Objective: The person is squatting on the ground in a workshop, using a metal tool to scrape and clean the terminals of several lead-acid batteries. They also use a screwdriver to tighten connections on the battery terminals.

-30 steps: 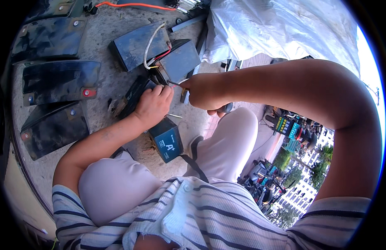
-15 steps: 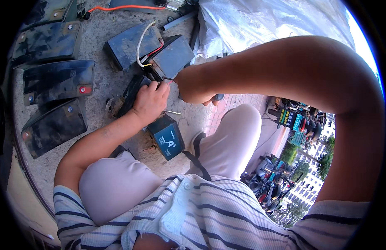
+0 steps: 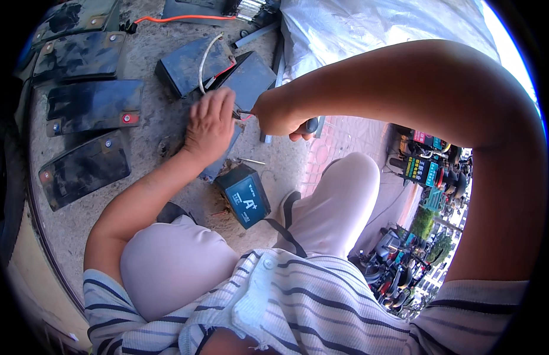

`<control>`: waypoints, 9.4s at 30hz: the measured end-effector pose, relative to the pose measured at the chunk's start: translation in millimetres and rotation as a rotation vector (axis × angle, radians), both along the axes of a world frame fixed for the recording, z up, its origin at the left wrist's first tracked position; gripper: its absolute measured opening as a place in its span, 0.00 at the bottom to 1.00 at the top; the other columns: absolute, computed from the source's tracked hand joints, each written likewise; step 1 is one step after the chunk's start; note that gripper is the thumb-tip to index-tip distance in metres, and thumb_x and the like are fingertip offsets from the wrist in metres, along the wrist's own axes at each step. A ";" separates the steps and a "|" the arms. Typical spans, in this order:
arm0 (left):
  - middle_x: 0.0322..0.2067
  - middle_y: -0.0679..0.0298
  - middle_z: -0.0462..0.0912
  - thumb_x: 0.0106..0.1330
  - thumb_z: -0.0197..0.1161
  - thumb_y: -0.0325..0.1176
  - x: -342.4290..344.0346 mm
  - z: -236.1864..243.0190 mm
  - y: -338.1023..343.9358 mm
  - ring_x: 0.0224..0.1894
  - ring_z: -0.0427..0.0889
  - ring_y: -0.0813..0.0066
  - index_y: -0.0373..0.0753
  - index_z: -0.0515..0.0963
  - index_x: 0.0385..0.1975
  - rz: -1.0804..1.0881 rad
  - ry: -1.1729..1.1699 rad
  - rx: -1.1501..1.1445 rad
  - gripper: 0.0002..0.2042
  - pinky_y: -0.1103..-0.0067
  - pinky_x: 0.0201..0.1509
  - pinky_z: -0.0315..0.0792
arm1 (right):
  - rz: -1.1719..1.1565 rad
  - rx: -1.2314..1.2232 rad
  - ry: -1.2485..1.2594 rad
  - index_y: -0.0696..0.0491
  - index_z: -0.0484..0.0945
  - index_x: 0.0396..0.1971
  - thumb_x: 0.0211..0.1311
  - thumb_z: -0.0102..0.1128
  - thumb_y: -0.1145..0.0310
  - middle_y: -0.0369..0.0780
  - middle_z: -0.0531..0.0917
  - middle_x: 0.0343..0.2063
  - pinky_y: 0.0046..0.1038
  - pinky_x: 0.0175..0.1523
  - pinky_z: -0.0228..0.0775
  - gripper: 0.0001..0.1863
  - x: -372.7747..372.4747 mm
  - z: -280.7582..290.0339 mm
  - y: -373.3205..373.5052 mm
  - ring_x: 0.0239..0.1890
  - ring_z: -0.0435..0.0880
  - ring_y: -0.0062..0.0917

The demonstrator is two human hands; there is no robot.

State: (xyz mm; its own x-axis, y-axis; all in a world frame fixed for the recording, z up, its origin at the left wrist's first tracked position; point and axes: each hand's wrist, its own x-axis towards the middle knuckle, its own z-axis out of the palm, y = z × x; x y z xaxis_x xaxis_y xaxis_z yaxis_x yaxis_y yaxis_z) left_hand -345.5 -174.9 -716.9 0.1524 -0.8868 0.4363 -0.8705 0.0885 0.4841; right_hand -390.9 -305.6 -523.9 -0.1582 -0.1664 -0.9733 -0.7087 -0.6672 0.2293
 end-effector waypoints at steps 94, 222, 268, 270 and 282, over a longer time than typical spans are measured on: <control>0.35 0.66 0.79 0.70 0.57 0.33 39.9 -18.0 -18.9 0.41 0.78 0.68 0.37 0.83 0.47 -0.062 -0.066 0.040 0.12 0.72 0.45 0.72 | 0.292 -0.360 -0.751 0.47 0.77 0.60 0.69 0.56 0.68 0.46 0.83 0.25 0.41 0.36 0.78 0.20 -63.9 20.5 7.5 0.27 0.85 0.39; 0.30 0.66 0.74 0.65 0.61 0.34 39.9 -2.4 -14.3 0.38 0.77 0.66 0.40 0.82 0.48 -0.094 -0.061 0.066 0.13 0.69 0.41 0.71 | -0.602 -0.387 -1.223 0.54 0.74 0.59 0.66 0.63 0.68 0.46 0.87 0.44 0.34 0.49 0.79 0.22 -193.3 -29.4 65.4 0.45 0.89 0.37; 0.52 0.62 0.78 0.60 0.68 0.35 -6.8 18.3 21.8 0.61 0.74 0.63 0.40 0.80 0.51 -0.390 0.133 0.231 0.19 0.64 0.62 0.65 | -0.032 -0.145 -0.442 0.60 0.69 0.61 0.65 0.49 0.74 0.51 0.86 0.38 0.43 0.42 0.80 0.23 -225.6 -65.1 73.5 0.40 0.88 0.46; 0.52 0.63 0.79 0.60 0.67 0.34 -7.4 18.1 21.8 0.61 0.75 0.63 0.41 0.81 0.50 -0.390 0.144 0.236 0.18 0.63 0.63 0.65 | -0.039 -0.137 -0.431 0.60 0.71 0.59 0.65 0.49 0.74 0.51 0.86 0.38 0.43 0.43 0.80 0.22 -226.0 -66.9 68.5 0.41 0.88 0.46; 0.50 0.64 0.79 0.59 0.66 0.34 -8.0 19.1 20.1 0.60 0.76 0.64 0.42 0.81 0.50 -0.391 0.125 0.242 0.17 0.64 0.62 0.65 | -0.067 -0.158 -0.441 0.58 0.74 0.56 0.65 0.50 0.73 0.50 0.86 0.42 0.44 0.48 0.79 0.20 -223.5 -68.7 58.7 0.46 0.87 0.45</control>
